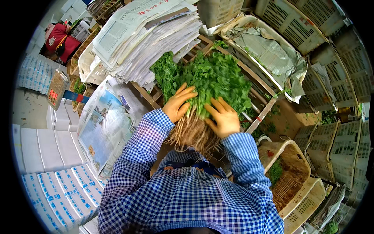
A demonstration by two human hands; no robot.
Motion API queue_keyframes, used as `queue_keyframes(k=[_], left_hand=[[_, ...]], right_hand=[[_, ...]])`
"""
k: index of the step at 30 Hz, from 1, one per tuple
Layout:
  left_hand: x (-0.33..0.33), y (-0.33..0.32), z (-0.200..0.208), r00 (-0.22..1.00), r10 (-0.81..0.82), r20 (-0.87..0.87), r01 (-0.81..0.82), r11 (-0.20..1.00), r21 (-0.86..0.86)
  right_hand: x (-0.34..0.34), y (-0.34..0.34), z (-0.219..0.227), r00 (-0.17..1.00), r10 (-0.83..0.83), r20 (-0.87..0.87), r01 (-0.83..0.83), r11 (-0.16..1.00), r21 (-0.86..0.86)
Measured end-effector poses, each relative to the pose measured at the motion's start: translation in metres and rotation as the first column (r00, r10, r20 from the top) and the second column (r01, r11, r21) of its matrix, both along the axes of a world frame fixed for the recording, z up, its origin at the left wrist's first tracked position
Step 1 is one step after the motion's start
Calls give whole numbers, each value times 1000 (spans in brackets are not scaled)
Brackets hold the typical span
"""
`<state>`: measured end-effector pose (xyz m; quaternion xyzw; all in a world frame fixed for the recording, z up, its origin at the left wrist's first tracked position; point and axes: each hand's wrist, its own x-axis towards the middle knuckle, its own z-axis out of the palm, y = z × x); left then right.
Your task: The person sorts bunches of cilantro from a large basket, bundles them together, and packs them into a crate lined with newspaper.
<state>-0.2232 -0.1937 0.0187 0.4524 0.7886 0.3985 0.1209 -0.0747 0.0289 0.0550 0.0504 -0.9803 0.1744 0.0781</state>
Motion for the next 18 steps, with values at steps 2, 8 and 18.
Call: queue_keyframes(k=[2, 8, 18], left_hand=[[-2, -18, -5, 996, 28, 80, -30, 999, 23], [-10, -22, 4, 999, -31, -39, 29, 998, -50], [-33, -92, 13, 895, 39, -444, -196, 928, -315]], right_hand=[[20, 6, -3, 995, -63, 83, 64, 998, -13], [18, -2, -9, 991, -78, 110, 83, 996, -34], [76, 21, -13, 943, -329, -43, 330, 944, 18]])
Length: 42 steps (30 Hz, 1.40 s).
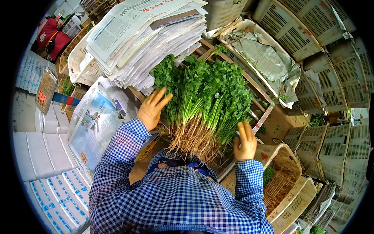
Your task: The person sorts bunches of cilantro from a large basket, bundles them together, and packs them into a crate lined with newspaper.
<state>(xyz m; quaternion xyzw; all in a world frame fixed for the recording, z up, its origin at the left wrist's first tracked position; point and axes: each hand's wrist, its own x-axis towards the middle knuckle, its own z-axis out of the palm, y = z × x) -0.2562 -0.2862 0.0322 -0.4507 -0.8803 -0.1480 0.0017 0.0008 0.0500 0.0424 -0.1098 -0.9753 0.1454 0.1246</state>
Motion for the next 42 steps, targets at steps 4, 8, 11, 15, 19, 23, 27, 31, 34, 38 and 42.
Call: queue_keyframes(k=[4, 8, 11, 15, 19, 23, 27, 31, 34, 38, 42], left_hand=[[-13, 10, -16, 995, -66, 74, 80, 975, -205], [-18, 71, 5, 974, -221, 44, 215, 855, -472], [-23, 97, 28, 953, -288, 96, 298, 820, -489], [-27, 95, 23, 940, -339, 36, 310, 806, -503], [-33, 102, 19, 923, -385, 22, 353, 820, -451], [-29, 109, 14, 932, -361, -23, 326, 866, -378], [-34, 106, 14, 954, -296, 52, 299, 920, -252], [-35, 118, 70, 912, -191, 364, 258, 955, -145], [-33, 133, 108, -380, -402, 833, -413, 880, 236], [-68, 115, 151, 613, -346, 710, 303, 933, 193], [-96, 113, 124, 533, -368, 762, 336, 918, 209]], right_hand=[[10, 12, -14, 951, -160, 265, 139, 986, 97], [-49, -1, -21, 936, -53, 349, -17, 981, 194], [-87, -18, -23, 927, -30, 375, -41, 983, 179], [-85, -15, -47, 963, -3, 269, -46, 983, 177], [-89, -12, -60, 982, -34, 186, 0, 984, 176], [-99, -21, -61, 971, -119, 207, 91, 986, 138], [-107, -32, -28, 960, -116, 255, 103, 993, 64], [-112, -18, 12, 977, -87, 193, 103, 992, -76], [-104, 26, 22, 998, 14, 56, 28, 737, -676], [-95, 20, 140, 978, 124, 170, 33, 708, -706], [-86, 30, 130, 971, 105, 215, 116, 578, -808]])
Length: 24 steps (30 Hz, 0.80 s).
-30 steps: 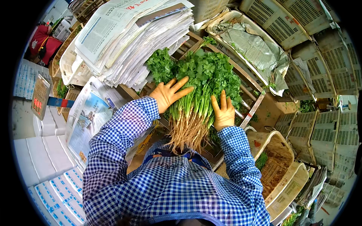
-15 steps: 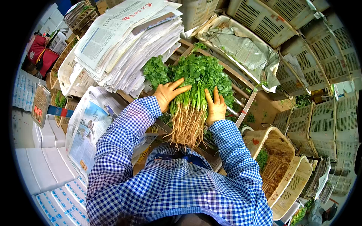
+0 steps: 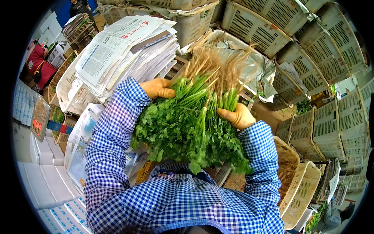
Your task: The person sorts bunches of cilantro from a large basket, bundles them together, and packs them into a crate lined with newspaper.
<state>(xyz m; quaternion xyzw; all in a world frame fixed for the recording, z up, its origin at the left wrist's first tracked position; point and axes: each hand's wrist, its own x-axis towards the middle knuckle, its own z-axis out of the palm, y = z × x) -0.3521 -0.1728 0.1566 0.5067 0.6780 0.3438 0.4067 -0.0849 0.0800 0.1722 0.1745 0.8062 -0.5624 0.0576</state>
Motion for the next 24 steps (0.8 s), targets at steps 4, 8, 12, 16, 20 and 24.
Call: queue_keyframes(k=[4, 8, 12, 16, 20, 24], left_hand=[[9, -23, -98, 964, 67, -257, -182, 873, -452], [25, -24, -137, 929, 242, -281, -364, 737, -569], [22, -37, -146, 970, 237, -49, -238, 895, -377], [22, -48, -181, 954, 209, -214, -274, 898, -345], [51, -20, -189, 830, 556, -36, -516, 743, -427], [45, -38, -218, 633, 759, 149, -710, 647, -278]], right_hand=[[3, 2, -118, 972, -128, 195, 129, 992, 6], [26, 23, -212, 964, -226, 141, 236, 970, -54], [38, 5, -155, 913, -354, 202, 383, 915, -127], [36, -18, -154, 866, -444, 233, 484, 860, -162], [34, -40, -207, 821, -550, 155, 554, 700, -450], [12, -61, -157, 782, -544, 304, 615, 600, -511]])
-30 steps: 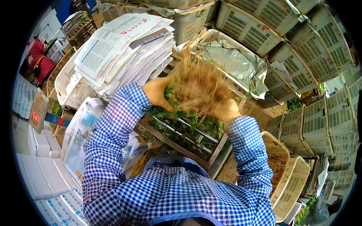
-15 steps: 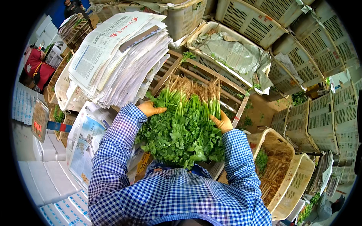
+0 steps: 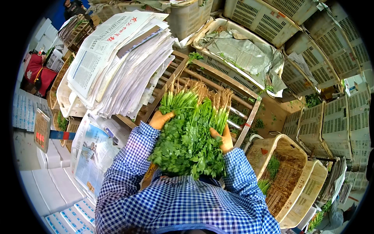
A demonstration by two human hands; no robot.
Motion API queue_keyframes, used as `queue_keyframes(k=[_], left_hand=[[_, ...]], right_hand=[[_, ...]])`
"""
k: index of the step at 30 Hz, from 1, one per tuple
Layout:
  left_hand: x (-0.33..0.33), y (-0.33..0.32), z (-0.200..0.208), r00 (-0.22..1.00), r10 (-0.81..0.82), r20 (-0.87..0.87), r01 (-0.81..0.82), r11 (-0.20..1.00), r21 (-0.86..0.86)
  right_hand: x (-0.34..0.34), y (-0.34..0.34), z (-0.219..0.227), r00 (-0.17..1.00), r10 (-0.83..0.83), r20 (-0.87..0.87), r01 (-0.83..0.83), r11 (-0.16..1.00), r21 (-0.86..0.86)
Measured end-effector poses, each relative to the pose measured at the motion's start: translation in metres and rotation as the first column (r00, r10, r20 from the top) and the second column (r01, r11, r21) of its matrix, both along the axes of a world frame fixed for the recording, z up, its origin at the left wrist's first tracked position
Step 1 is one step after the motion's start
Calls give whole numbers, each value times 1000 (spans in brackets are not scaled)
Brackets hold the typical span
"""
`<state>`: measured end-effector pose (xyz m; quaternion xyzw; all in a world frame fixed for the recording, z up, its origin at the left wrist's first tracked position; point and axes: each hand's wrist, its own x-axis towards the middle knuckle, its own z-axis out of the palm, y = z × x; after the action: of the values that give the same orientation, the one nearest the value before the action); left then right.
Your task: The person sorts bunches of cilantro from a large basket, bundles them together, and packs them into a crate lined with newspaper.
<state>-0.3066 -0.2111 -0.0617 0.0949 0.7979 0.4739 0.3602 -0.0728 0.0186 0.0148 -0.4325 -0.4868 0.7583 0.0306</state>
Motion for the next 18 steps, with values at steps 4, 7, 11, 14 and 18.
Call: queue_keyframes(k=[4, 7, 11, 14, 18], left_hand=[[1, 35, 97, 997, -64, 47, 61, 996, 68], [5, 51, 102, 973, -212, -86, 165, 910, -380], [-14, -2, 64, 979, -109, -174, 107, 994, -17], [10, 2, 125, 783, -180, -596, 66, 976, -208], [40, 18, 166, 574, -168, -801, 179, 981, -78]], right_hand=[[19, 6, 10, 997, 46, 67, -66, 942, 330], [30, 28, -17, 952, 163, 259, -255, 890, 377], [53, 47, 13, 880, 312, 358, -453, 778, 435], [62, 55, 39, 895, 239, 376, -429, 690, 584], [17, 55, 62, 970, 150, 190, -240, 497, 834]])
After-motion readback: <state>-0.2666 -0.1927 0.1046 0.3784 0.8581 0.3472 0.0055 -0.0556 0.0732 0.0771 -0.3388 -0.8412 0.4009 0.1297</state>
